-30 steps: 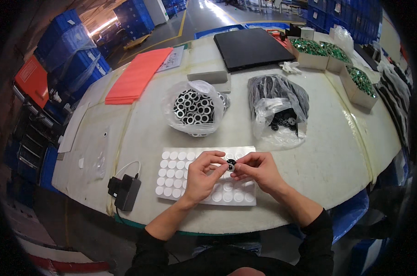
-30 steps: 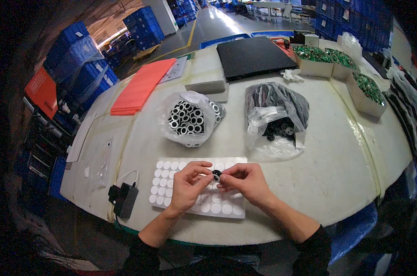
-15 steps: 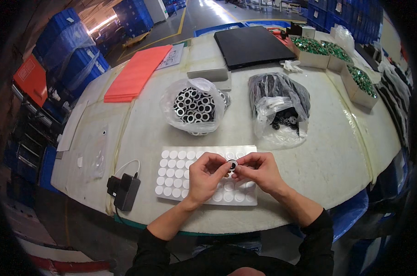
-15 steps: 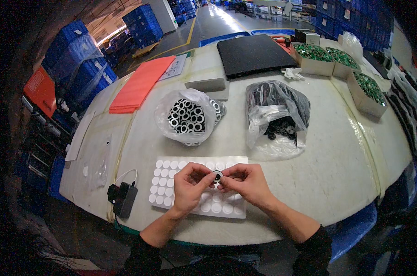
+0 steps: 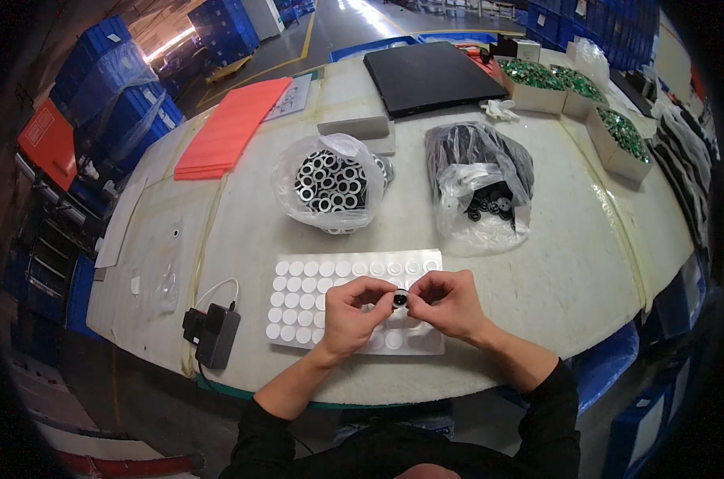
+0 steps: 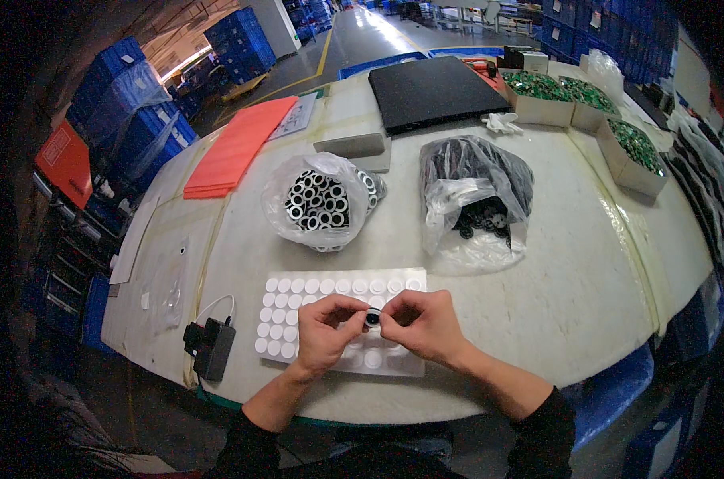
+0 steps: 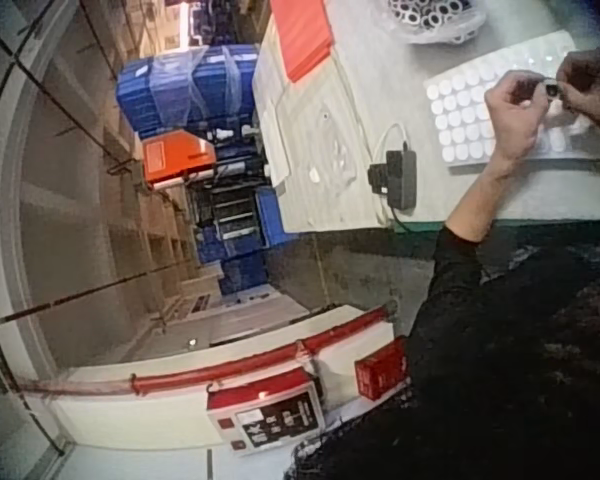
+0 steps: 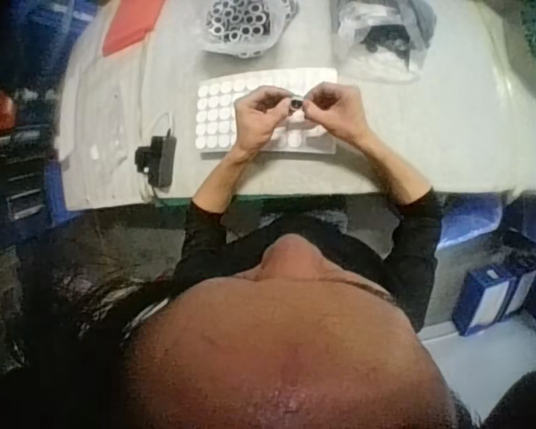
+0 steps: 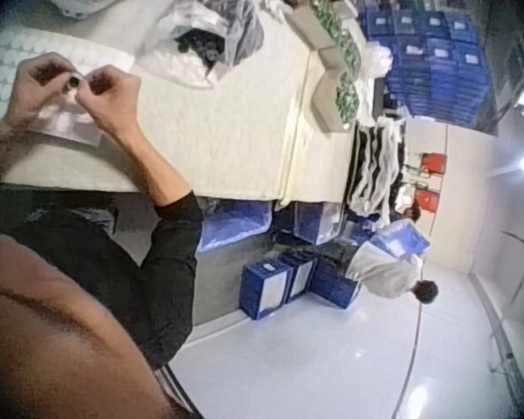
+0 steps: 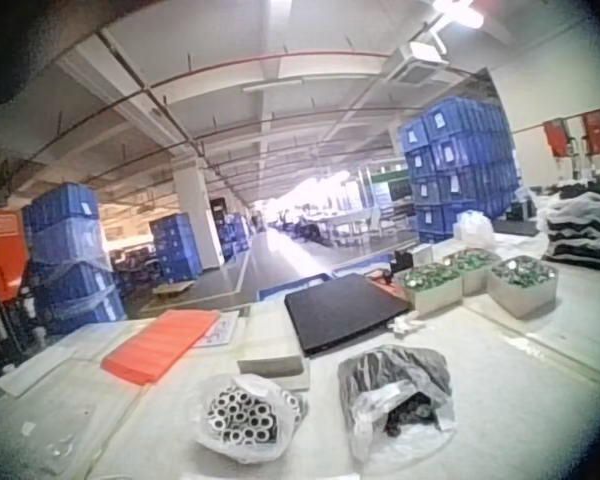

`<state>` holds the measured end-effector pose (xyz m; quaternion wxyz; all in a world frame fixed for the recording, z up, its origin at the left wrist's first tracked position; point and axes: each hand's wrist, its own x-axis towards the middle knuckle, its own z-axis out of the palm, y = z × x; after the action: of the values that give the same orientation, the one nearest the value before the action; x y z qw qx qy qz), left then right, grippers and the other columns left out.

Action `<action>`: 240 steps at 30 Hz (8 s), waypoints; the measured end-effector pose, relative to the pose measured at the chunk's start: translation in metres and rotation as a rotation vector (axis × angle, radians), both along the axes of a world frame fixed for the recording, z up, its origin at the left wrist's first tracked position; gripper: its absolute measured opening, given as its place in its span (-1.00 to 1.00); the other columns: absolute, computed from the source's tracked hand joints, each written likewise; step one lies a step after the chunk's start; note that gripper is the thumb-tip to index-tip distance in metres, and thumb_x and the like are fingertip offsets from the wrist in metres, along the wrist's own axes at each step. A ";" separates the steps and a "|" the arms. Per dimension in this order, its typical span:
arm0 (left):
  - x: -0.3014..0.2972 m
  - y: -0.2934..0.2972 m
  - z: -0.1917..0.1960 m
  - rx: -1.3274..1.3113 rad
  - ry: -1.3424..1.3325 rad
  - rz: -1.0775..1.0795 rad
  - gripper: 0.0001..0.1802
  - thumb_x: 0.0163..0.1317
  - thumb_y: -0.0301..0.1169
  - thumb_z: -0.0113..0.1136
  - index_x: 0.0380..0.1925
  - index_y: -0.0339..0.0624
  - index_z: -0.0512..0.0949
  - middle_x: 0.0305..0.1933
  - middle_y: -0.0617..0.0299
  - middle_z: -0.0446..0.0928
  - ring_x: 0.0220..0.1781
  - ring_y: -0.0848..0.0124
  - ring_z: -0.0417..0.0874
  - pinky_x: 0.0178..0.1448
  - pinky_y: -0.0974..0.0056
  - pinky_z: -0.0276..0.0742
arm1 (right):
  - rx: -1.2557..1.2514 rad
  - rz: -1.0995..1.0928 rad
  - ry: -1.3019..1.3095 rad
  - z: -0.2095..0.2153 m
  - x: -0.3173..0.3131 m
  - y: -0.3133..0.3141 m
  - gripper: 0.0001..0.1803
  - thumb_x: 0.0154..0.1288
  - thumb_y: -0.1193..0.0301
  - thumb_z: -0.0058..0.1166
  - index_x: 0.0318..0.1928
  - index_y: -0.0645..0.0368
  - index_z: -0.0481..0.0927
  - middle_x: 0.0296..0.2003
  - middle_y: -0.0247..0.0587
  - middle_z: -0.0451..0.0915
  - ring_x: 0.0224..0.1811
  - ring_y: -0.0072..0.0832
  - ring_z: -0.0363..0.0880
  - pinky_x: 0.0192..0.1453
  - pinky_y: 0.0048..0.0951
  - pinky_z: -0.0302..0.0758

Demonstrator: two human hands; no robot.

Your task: The person assembles small black components and silver rings by hand, then places the assembled units into a white tray grid.

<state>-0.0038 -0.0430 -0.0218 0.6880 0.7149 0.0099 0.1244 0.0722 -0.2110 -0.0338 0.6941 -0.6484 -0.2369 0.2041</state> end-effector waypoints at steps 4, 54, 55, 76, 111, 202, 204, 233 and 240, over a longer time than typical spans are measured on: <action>-0.001 0.003 -0.001 0.019 0.037 -0.050 -0.82 0.13 -0.61 0.23 -0.24 -0.38 0.57 -0.27 0.18 0.62 -0.25 0.50 0.63 -0.10 0.41 0.56 | -0.055 -0.039 -0.140 0.003 -0.001 0.001 -0.90 0.04 0.53 0.22 -0.49 0.34 0.61 -0.63 -0.35 0.58 -0.57 -0.75 0.47 -0.50 -0.65 0.44; 0.042 0.081 0.014 -0.035 0.109 0.277 -0.88 0.18 -0.46 0.18 -0.44 -0.31 0.60 -0.54 0.30 0.55 -0.60 0.61 0.45 -0.54 0.49 0.33 | -0.700 -0.828 -0.826 -0.032 0.127 -0.074 -0.87 0.10 0.48 0.13 -0.30 0.20 0.61 -0.37 -0.08 0.58 -0.34 -0.14 0.58 -0.22 -0.26 0.52; 0.053 0.093 0.016 0.005 0.081 0.297 -0.86 0.19 -0.45 0.18 -0.44 -0.31 0.60 -0.53 0.29 0.56 -0.61 0.60 0.46 -0.56 0.48 0.33 | -0.760 -0.878 -0.865 -0.032 0.129 -0.074 -0.87 0.11 0.47 0.11 -0.30 0.19 0.60 -0.32 -0.05 0.55 -0.28 -0.04 0.55 -0.19 -0.15 0.51; 0.077 0.123 0.057 0.757 0.082 0.377 -0.79 0.06 -0.35 0.25 -0.41 -0.28 0.67 -0.46 0.05 0.64 -0.43 0.28 0.67 -0.24 0.29 0.55 | -0.082 -0.387 -0.315 -0.020 0.078 -0.027 -0.81 0.14 0.54 0.20 -0.20 0.31 0.61 -0.46 -0.30 0.62 -0.49 -0.67 0.53 -0.38 -0.62 0.46; 0.022 0.079 0.020 1.018 0.212 0.160 -0.88 0.00 -0.47 0.16 -0.49 -0.30 0.50 -0.55 0.02 0.57 -0.52 0.20 0.63 -0.41 0.18 0.51 | 0.092 -0.046 0.062 -0.010 0.045 -0.010 -0.80 0.22 0.47 0.16 -0.18 0.34 0.62 -0.42 -0.29 0.63 -0.47 -0.66 0.53 -0.39 -0.61 0.48; 0.011 0.007 0.000 0.041 0.170 -0.116 -0.85 0.13 -0.51 0.24 -0.32 -0.37 0.63 -0.45 0.22 0.61 -0.46 0.53 0.56 -0.35 0.46 0.48 | -0.095 0.131 0.003 0.005 0.014 -0.003 -0.91 0.17 0.56 0.15 -0.33 0.35 0.60 -0.50 -0.28 0.62 -0.46 -0.65 0.58 -0.39 -0.60 0.52; 0.017 0.010 -0.005 -0.053 0.217 -0.091 -0.86 0.15 -0.52 0.22 -0.32 -0.39 0.62 -0.45 0.21 0.61 -0.46 0.53 0.58 -0.35 0.46 0.50 | -0.076 0.116 0.125 0.002 0.015 -0.001 -0.90 0.20 0.56 0.12 -0.30 0.36 0.60 -0.49 -0.27 0.63 -0.45 -0.64 0.59 -0.38 -0.59 0.53; 0.012 0.001 0.004 -0.262 0.250 -0.105 -0.81 0.10 -0.60 0.23 -0.24 -0.40 0.55 -0.33 0.13 0.61 -0.34 0.44 0.64 -0.20 0.40 0.59 | 0.212 0.123 0.272 -0.001 0.015 0.001 -0.78 0.07 0.64 0.11 -0.20 0.40 0.56 -0.38 -0.17 0.64 -0.41 -0.57 0.62 -0.28 -0.56 0.59; 0.009 0.000 0.007 -0.161 0.232 -0.063 -0.85 0.07 -0.59 0.24 -0.31 -0.39 0.58 -0.42 0.15 0.61 -0.39 0.47 0.63 -0.27 0.41 0.55 | 0.213 0.185 0.200 -0.003 0.016 -0.001 -0.78 0.12 0.63 0.10 -0.17 0.38 0.56 -0.36 -0.20 0.64 -0.37 -0.57 0.62 -0.26 -0.56 0.59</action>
<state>0.0047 -0.0434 -0.0144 0.7411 0.6668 0.0770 0.0183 0.0885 -0.2119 -0.0366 0.7572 -0.5230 -0.2456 0.3046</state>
